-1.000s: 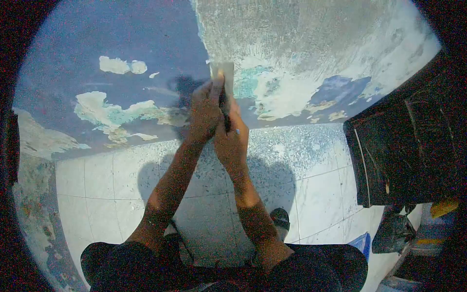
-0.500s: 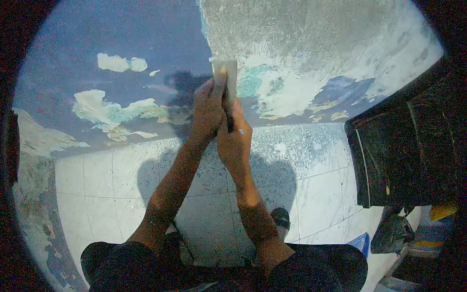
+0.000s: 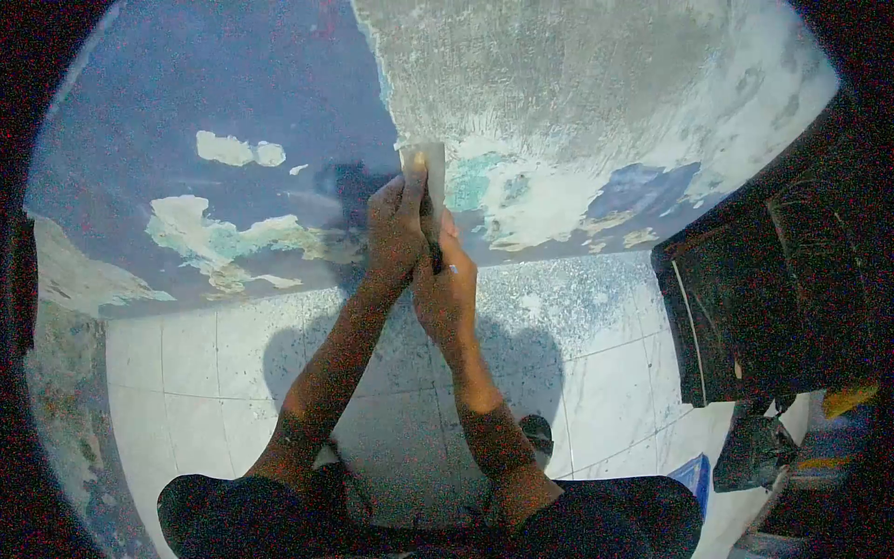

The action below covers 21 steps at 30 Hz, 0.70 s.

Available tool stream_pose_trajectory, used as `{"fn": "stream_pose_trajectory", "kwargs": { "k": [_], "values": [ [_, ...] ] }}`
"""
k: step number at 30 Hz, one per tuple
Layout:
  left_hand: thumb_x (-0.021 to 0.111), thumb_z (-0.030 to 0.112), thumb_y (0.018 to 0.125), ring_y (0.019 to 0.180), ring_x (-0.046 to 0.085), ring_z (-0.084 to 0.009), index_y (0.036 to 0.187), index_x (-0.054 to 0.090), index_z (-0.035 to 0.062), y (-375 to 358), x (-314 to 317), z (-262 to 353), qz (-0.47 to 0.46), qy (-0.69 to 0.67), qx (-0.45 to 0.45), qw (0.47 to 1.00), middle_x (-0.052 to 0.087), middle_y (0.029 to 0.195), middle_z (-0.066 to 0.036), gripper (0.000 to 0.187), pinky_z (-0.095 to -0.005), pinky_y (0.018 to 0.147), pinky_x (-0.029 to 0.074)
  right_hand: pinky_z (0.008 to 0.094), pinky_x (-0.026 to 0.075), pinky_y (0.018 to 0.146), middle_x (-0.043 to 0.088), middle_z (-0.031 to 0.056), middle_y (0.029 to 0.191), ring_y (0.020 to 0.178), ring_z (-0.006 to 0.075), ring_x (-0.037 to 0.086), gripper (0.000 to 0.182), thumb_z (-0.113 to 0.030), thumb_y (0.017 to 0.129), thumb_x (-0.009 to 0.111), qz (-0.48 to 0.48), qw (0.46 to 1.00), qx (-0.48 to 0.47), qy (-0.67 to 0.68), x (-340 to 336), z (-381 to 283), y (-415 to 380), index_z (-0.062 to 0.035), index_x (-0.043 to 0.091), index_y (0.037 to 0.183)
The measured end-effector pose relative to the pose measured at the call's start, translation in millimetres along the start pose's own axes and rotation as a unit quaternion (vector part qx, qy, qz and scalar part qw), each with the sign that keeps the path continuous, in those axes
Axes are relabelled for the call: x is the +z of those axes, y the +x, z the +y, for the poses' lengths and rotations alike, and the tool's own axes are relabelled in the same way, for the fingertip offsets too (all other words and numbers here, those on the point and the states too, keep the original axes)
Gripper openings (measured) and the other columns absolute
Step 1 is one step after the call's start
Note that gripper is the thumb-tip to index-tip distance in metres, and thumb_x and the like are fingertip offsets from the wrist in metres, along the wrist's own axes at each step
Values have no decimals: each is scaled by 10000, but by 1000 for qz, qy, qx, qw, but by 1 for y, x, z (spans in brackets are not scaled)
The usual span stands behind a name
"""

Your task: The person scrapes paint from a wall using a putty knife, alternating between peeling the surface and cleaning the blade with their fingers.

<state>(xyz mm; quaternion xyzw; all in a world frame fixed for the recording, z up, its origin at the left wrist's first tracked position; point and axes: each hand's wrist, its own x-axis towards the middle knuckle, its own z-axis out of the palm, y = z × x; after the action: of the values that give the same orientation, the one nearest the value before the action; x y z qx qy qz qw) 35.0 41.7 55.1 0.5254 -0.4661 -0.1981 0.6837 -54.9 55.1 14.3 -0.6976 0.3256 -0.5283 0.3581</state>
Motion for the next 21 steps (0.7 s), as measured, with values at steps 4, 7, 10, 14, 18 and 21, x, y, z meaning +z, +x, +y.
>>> {"fn": "stream_pose_trajectory", "kwargs": {
  "k": [4,7,10,14,18,21],
  "values": [
    [507,343,1023,618,488,-138,756,561,-27,7,-9,15,-42,-2,-63,997,531,654,-69,460,-350,597,419,255,498,690,583,137,1209,851,147,615,221,-26,999,465,-6,996,-86,-15,-4,-9,10,82,568,1162],
    [522,347,1016,614,475,-121,748,562,-17,9,-6,19,-40,-30,-111,993,517,644,-34,454,-332,590,416,362,416,1036,544,229,1363,1281,316,519,330,-80,980,520,-24,994,72,82,0,-10,1,41,549,1286],
    [525,344,1020,575,474,-61,736,588,9,0,-7,22,-36,-53,-68,996,543,615,2,443,-276,513,390,374,433,1022,547,225,1363,1268,334,530,327,-101,981,530,-12,988,81,128,3,-8,-5,47,556,1271],
    [519,346,1022,555,514,-73,742,598,5,15,-13,28,-54,-11,-79,995,580,626,-16,448,-274,495,407,381,446,1007,562,238,1337,1234,334,557,323,-114,981,539,32,993,43,101,11,-13,1,53,558,1256],
    [527,344,1020,557,493,-68,711,594,16,12,-9,18,-55,-117,-132,983,568,625,-6,455,-271,497,394,307,499,860,562,173,1286,1031,197,608,275,-92,1003,508,-14,995,85,39,2,-26,1,93,568,1198],
    [534,336,1017,564,498,-68,701,594,15,7,-5,6,-23,-13,-45,999,556,617,5,455,-271,496,399,316,479,923,577,191,1294,1125,221,581,313,-108,993,515,2,992,101,71,1,-26,1,90,565,1229]
  ]
}}
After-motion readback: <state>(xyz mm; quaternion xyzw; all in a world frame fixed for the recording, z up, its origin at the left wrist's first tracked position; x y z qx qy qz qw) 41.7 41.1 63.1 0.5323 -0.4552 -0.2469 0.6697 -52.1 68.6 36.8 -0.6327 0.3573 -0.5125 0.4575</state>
